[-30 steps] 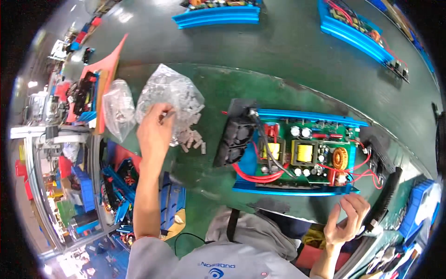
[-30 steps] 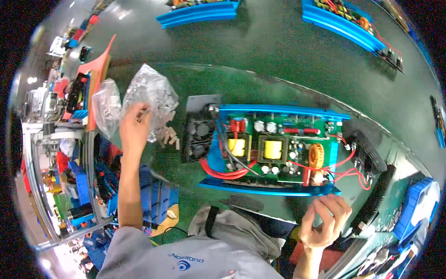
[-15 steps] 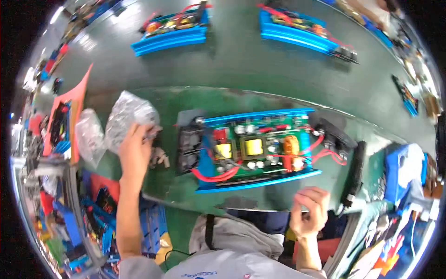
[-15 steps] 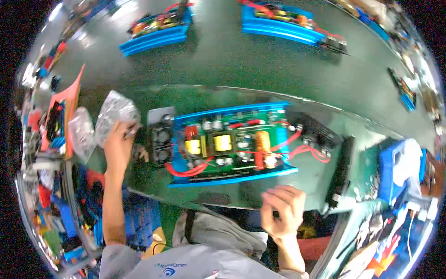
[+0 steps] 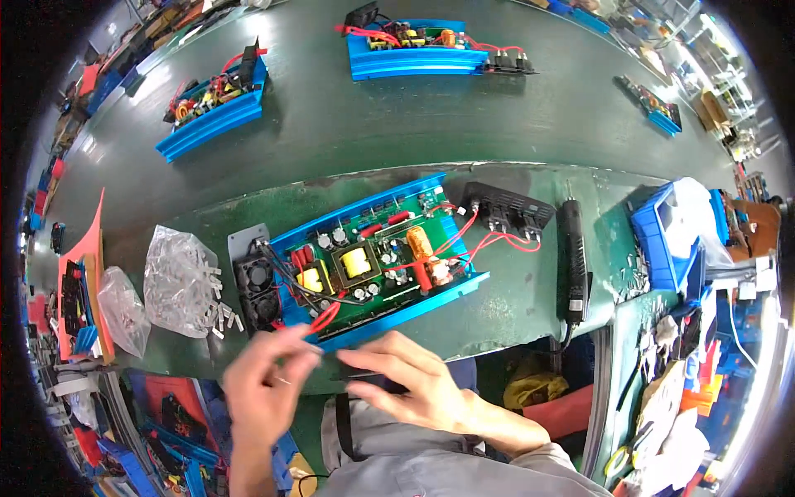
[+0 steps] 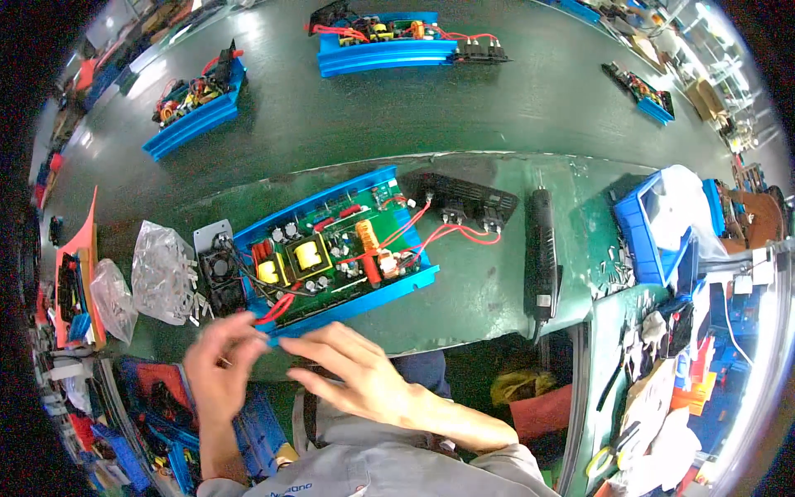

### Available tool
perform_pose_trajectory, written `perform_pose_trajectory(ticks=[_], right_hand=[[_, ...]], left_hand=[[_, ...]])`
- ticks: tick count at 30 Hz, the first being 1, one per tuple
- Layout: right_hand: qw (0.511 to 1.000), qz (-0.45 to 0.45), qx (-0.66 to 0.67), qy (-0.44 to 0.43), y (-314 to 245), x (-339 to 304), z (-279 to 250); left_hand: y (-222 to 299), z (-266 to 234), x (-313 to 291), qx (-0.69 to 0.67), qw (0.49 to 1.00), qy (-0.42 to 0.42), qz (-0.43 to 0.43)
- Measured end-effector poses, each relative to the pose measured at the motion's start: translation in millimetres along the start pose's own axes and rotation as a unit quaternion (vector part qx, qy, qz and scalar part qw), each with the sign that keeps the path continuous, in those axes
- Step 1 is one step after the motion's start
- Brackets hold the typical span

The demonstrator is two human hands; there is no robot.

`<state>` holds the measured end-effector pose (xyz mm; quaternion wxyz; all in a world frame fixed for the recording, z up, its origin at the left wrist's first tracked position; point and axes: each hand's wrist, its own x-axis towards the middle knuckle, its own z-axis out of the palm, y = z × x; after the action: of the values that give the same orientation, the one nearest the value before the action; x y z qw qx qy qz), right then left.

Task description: Assembling electronic component s into a blue housing using an electric screwdrive r on an assembl y line .

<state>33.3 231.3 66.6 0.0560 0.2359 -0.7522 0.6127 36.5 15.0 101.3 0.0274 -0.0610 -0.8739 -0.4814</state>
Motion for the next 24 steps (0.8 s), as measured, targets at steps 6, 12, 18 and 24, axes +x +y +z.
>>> perform_pose_trajectory(ticks=[6,12,18,24], right_hand=[[0.998,0.034,0.047,-0.008,4.5,0.1,-3.8],[0.994,0.109,-0.017,0.017,12.3,-26.0,-26.4],[0.982,0.184,-0.047,0.023,9.9,-37.0,-40.5],[0.983,0.174,-0.046,0.016,8.5,-36.6,-49.6]], left_hand=[[15.1,34.4,-11.8,-0.245,0.965,-0.001,-0.089],[2.6,42.2,0.0,0.002,0.996,0.071,0.045],[6.7,35.4,12.8,-0.280,0.941,-0.097,-0.162],[13.4,44.8,10.4,-0.344,0.921,-0.073,-0.170]])
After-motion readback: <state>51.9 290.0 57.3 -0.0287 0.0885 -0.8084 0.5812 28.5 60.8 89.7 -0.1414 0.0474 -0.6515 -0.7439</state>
